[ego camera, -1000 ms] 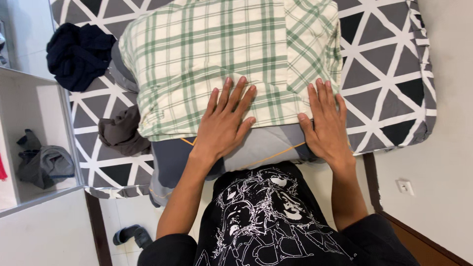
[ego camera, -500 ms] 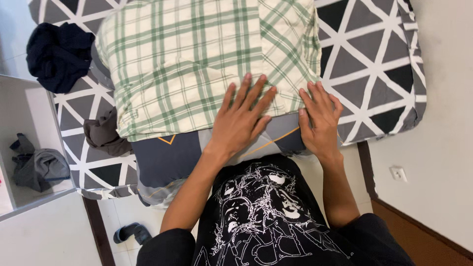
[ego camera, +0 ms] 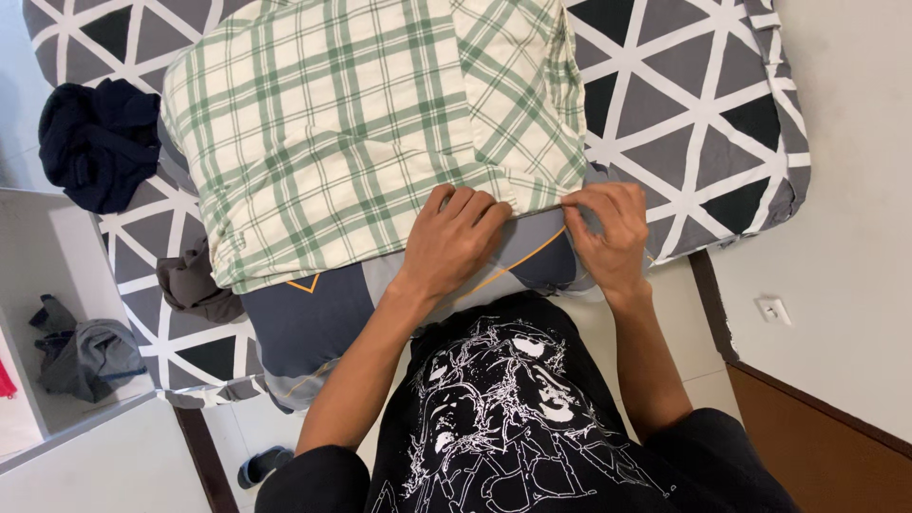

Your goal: The person folds a green and white plaid shirt by hand and places it on top of a pillow on a bed.

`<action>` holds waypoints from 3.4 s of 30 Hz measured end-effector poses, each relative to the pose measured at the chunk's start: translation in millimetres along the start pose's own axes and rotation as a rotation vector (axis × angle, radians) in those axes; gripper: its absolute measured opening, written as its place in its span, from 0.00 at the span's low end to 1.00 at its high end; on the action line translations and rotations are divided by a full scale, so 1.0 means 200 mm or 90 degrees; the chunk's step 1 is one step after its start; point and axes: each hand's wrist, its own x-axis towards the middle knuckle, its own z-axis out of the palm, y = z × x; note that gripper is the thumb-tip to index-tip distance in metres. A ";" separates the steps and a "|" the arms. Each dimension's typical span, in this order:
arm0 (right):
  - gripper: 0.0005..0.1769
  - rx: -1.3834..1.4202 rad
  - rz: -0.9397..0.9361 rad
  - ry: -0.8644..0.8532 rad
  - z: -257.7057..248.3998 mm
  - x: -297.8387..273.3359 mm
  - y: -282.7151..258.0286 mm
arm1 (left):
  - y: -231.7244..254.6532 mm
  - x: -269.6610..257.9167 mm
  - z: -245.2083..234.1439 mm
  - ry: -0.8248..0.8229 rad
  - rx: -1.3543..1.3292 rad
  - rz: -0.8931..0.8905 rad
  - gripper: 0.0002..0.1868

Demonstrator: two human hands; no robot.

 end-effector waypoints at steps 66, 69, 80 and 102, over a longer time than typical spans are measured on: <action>0.32 -0.062 -0.237 -0.504 1.15 0.36 -1.27 | -0.93 -1.37 -0.29 0.188 -0.429 -0.543 0.40; 0.36 -0.071 -0.239 -0.512 1.15 0.36 -1.26 | -0.95 -1.39 -0.30 0.183 -0.417 -0.578 0.40; 0.47 -0.088 -0.237 -0.539 1.16 0.36 -1.26 | -0.85 -1.17 -0.43 0.168 -0.384 -0.491 0.39; 0.47 -0.074 -0.240 -0.524 1.18 0.36 -1.24 | -0.90 -1.42 -0.24 0.178 -0.337 -0.604 0.36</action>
